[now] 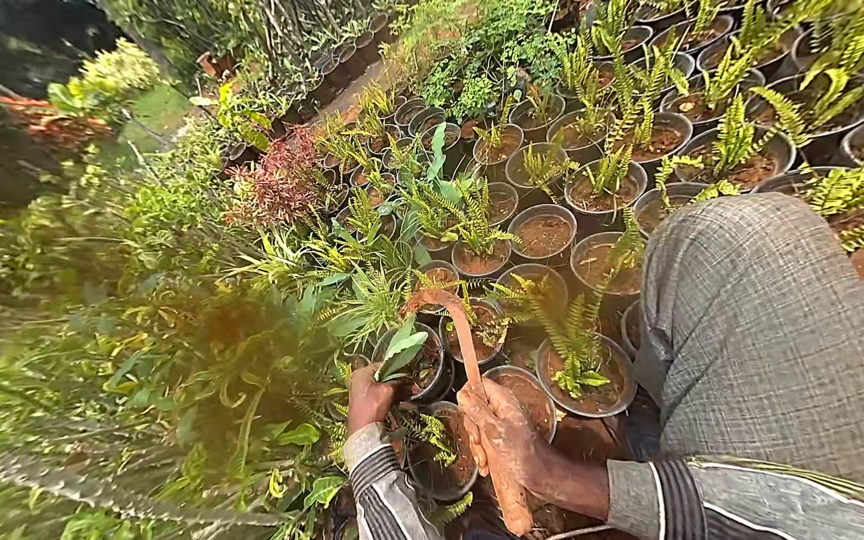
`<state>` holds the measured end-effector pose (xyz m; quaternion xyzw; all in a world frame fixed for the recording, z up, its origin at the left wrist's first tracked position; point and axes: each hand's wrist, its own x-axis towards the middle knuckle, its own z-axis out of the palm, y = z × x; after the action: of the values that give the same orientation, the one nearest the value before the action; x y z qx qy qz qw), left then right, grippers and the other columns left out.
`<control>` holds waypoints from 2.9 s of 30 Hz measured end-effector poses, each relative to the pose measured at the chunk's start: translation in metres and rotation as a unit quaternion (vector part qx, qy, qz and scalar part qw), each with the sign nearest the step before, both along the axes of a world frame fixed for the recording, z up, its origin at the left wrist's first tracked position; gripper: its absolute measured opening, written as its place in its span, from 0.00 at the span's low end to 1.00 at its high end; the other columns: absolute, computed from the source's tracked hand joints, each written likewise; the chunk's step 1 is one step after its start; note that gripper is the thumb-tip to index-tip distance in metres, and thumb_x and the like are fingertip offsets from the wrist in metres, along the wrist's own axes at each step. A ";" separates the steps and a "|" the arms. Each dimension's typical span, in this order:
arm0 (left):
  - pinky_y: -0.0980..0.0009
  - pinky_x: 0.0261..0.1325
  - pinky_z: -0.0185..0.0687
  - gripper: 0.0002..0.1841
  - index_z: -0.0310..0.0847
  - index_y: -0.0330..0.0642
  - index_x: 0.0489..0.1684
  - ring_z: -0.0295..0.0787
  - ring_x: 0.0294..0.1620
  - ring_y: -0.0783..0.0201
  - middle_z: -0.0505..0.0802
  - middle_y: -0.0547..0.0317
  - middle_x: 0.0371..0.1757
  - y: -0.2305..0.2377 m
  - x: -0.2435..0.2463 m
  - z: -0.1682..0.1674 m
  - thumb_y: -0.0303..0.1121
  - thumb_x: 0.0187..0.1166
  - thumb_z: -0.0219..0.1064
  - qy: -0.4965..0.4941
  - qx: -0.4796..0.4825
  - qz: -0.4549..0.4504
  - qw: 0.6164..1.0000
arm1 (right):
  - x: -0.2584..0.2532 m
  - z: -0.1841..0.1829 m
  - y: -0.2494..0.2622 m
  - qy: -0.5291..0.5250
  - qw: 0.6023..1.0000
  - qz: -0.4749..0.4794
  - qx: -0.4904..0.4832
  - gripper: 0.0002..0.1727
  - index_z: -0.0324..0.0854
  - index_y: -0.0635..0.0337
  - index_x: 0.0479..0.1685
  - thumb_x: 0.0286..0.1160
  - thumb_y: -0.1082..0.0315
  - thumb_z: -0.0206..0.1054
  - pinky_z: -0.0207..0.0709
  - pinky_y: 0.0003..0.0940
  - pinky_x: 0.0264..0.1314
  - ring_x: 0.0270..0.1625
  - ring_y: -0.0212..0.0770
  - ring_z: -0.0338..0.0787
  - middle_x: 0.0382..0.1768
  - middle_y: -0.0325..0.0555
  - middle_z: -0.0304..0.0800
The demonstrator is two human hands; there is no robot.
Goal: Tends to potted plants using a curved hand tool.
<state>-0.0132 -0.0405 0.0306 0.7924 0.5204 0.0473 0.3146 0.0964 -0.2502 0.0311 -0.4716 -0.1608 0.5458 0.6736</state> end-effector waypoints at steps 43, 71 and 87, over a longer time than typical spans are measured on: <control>0.38 0.71 0.75 0.17 0.87 0.42 0.61 0.84 0.72 0.44 0.89 0.43 0.68 -0.005 0.027 0.003 0.38 0.78 0.67 0.275 -0.040 -0.019 0.960 | -0.013 -0.046 -0.008 -0.203 0.926 0.211 -0.240 0.21 0.73 0.58 0.67 0.97 0.53 0.45 0.83 0.38 0.30 0.22 0.41 0.82 0.30 0.46 0.78; 0.81 0.09 0.61 0.04 0.72 0.33 0.38 0.69 0.09 0.74 0.88 0.53 0.24 0.008 -0.039 0.000 0.16 0.80 0.56 -0.472 -0.173 0.202 0.841 | -0.012 -0.011 -0.019 0.073 0.985 0.005 -0.157 0.13 0.72 0.59 0.46 0.97 0.63 0.46 0.78 0.26 0.14 0.11 0.31 0.74 0.16 0.36 0.71; 0.43 0.69 0.79 0.12 0.91 0.38 0.48 0.89 0.63 0.45 0.93 0.41 0.55 0.007 0.016 0.000 0.35 0.73 0.74 0.110 0.012 0.073 0.991 | -0.019 -0.025 -0.019 0.126 0.974 0.029 -0.186 0.11 0.71 0.57 0.45 0.96 0.63 0.48 0.79 0.27 0.18 0.14 0.32 0.76 0.18 0.36 0.72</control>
<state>0.0026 -0.0334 0.0306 0.7566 0.6074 -0.0112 0.2419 0.0775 -0.2690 0.0058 -0.5113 0.0160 0.6405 0.5728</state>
